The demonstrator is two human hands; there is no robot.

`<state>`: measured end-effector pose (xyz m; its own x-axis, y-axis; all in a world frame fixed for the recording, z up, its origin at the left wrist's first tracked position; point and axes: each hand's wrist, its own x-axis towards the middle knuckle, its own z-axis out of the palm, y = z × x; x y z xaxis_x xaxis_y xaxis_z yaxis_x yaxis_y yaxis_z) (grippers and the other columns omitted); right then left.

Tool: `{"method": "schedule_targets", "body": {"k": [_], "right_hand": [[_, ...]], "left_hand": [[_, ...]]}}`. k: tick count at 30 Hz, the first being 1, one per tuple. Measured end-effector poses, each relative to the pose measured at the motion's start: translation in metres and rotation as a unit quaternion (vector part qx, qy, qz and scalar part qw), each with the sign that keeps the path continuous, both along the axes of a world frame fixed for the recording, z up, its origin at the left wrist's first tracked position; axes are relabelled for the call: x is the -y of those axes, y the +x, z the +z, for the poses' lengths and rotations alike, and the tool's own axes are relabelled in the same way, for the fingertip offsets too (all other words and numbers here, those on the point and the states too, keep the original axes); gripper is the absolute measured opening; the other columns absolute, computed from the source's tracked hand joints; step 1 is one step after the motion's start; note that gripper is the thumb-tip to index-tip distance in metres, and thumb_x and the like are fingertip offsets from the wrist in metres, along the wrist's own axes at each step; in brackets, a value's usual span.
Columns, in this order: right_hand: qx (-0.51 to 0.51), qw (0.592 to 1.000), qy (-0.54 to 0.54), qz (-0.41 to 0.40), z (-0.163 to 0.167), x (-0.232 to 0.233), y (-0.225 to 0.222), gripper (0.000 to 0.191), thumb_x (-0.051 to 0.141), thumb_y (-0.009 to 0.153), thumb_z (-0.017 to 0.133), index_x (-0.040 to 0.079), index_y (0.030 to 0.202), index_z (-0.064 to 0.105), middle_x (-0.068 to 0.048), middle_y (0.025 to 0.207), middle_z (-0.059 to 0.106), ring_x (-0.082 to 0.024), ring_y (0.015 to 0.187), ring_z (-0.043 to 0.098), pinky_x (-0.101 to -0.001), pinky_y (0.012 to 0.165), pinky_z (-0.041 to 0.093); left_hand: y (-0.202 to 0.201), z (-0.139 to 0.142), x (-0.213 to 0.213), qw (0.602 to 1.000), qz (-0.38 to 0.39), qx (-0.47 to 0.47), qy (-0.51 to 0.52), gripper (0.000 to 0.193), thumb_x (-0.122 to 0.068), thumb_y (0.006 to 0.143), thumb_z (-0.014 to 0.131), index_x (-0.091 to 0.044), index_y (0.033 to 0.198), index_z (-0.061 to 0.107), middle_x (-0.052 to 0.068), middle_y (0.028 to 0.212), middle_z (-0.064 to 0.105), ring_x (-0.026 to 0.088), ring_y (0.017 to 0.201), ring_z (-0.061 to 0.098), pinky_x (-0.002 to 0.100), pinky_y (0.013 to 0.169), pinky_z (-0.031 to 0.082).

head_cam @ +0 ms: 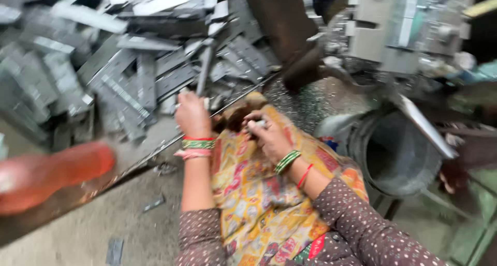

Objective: The person sits on the floor and repeatedly picks up metal hinge pieces from a bin, places them into a punch press machine, and operates the lever to process them. The person handles the metal pieces one at a time and returns the processed pieces to the bin.

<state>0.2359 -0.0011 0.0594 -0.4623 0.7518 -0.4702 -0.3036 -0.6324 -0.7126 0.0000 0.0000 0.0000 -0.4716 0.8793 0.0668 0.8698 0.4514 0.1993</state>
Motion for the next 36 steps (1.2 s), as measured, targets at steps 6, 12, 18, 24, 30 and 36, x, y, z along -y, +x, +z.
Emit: {"method": "schedule_targets", "body": {"k": [6, 12, 18, 24, 30, 36], "right_hand": [[0.033, 0.997, 0.037, 0.056, 0.037, 0.032, 0.107, 0.022, 0.019, 0.102, 0.064, 0.005, 0.119, 0.062, -0.001, 0.098, 0.067, -0.009, 0.089, 0.067, -0.0268, 0.081, 0.056], [0.159, 0.986, 0.030, 0.026, 0.070, 0.120, 0.241, 0.023, 0.017, 0.097, 0.065, 0.004, 0.115, 0.062, -0.002, 0.091, 0.070, -0.010, 0.081, 0.067, -0.0283, 0.076, 0.057], [0.021, 0.983, -0.098, -0.157, 0.051, 0.167, 0.314, 0.017, 0.014, 0.098, 0.060, 0.005, 0.113, 0.058, -0.005, 0.097, 0.067, -0.014, 0.090, 0.069, -0.0279, 0.077, 0.055], [-0.031, 0.969, -0.133, -0.206, 0.041, 0.196, 0.348, 0.018, 0.015, 0.098, 0.061, 0.010, 0.115, 0.057, -0.004, 0.100, 0.064, -0.016, 0.089, 0.067, -0.0290, 0.075, 0.053], [-0.027, 0.962, -0.137, -0.236, 0.016, 0.220, 0.390, 0.021, 0.015, 0.096, 0.063, 0.009, 0.114, 0.055, -0.005, 0.104, 0.063, -0.018, 0.091, 0.066, -0.0309, 0.076, 0.051], [0.007, 0.959, -0.143, -0.245, -0.006, 0.223, 0.394, 0.033, 0.002, 0.089, 0.062, 0.011, 0.119, 0.050, -0.007, 0.114, 0.065, -0.020, 0.099, 0.066, -0.0344, 0.085, 0.054]], "left_hand": [[-0.018, 0.005, -0.024, 0.997, -0.061, -0.047, 0.006, 0.040, -0.037, 0.101, 0.068, 0.002, 0.102, 0.060, 0.024, 0.093, 0.066, 0.043, 0.070, 0.069, 0.052, 0.061, 0.055], [0.003, 0.091, 0.014, 0.988, -0.051, 0.126, -0.076, 0.045, -0.039, 0.113, 0.061, 0.003, 0.096, 0.065, 0.025, 0.082, 0.066, 0.044, 0.078, 0.066, 0.051, 0.067, 0.051], [0.160, 0.160, 0.068, 0.754, 0.023, 0.623, -0.207, 0.028, -0.031, 0.097, 0.055, -0.004, 0.099, 0.061, -0.001, 0.074, 0.057, 0.009, 0.051, 0.046, 0.027, 0.044, 0.036], [0.345, 0.104, 0.068, 0.609, -0.029, 0.715, -0.342, 0.026, -0.031, 0.101, 0.061, -0.007, 0.093, 0.055, -0.003, 0.070, 0.049, 0.007, 0.049, 0.038, 0.025, 0.041, 0.028], [0.516, 0.018, -0.033, 0.743, -0.079, 0.643, -0.169, 0.042, -0.044, 0.099, 0.056, -0.003, 0.094, 0.065, 0.010, 0.074, 0.064, 0.021, 0.061, 0.058, 0.039, 0.053, 0.045], [0.553, 0.008, -0.139, 0.887, -0.188, 0.416, 0.069, 0.047, -0.045, 0.099, 0.064, 0.001, 0.112, 0.063, 0.025, 0.093, 0.071, 0.038, 0.083, 0.068, 0.048, 0.075, 0.054]]}}
